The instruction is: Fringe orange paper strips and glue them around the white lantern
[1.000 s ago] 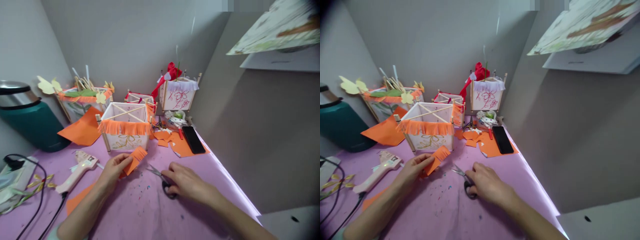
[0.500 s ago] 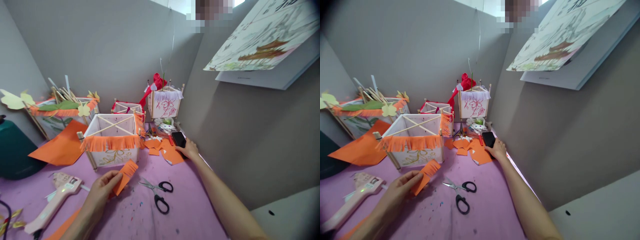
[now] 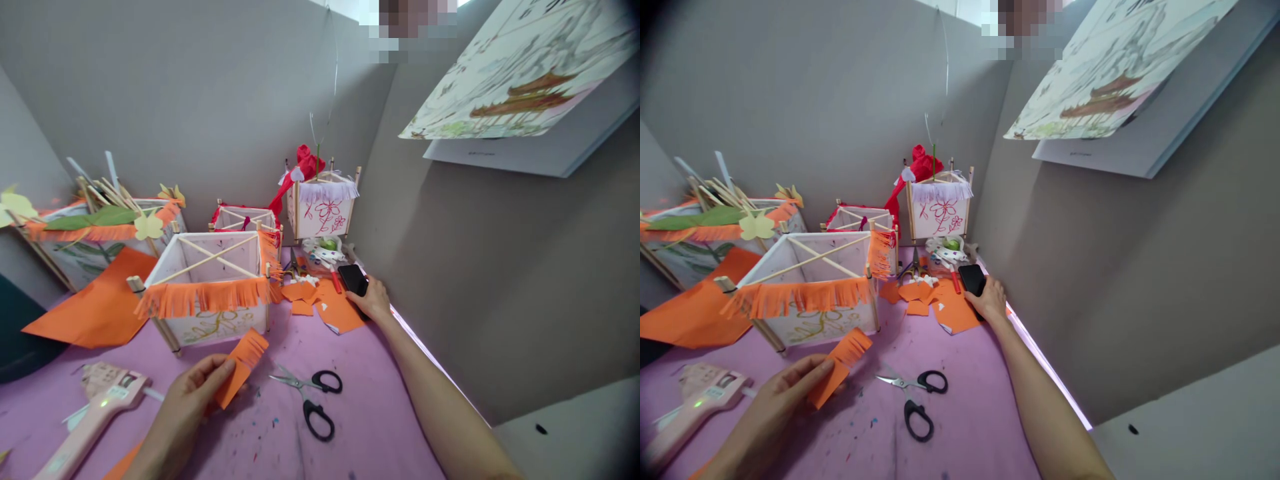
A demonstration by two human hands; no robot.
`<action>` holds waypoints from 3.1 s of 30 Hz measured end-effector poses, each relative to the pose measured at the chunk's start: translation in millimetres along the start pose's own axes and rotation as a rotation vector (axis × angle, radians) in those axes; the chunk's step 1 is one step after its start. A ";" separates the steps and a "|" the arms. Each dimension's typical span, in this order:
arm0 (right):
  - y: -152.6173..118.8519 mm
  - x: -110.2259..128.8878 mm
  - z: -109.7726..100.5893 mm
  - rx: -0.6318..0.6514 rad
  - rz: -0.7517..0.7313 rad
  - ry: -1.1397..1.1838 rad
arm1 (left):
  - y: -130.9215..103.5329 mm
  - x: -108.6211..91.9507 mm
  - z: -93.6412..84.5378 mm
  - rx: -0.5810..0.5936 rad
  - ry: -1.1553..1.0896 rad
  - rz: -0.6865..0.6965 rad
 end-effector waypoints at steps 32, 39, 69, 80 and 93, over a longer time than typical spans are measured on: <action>-192.6 97.4 -108.1 0.578 -0.725 0.105 | -4.0 -6.0 -0.8 0.027 -0.095 0.066; -184.7 84.1 -112.0 0.641 -0.463 0.471 | -9.4 -12.6 2.8 0.127 -0.140 0.109; -179.5 41.2 -49.7 0.693 0.339 1.434 | -21.5 14.9 24.0 0.351 -0.171 0.048; -185.4 103.1 -64.9 1.215 0.009 1.229 | -20.0 -7.4 8.9 0.240 -0.128 0.157; -173.3 152.1 -33.8 1.243 -0.151 1.179 | -17.5 -13.2 10.1 0.074 -0.251 0.087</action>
Point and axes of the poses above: each hand's wrist, its own y-axis towards the middle knuckle, its own z-axis out of the palm, x = y × z, the point moved 4 cm from there along y, towards the middle knuckle, and after that the axes turned 10 degrees about -x, right-handed, at the moved point
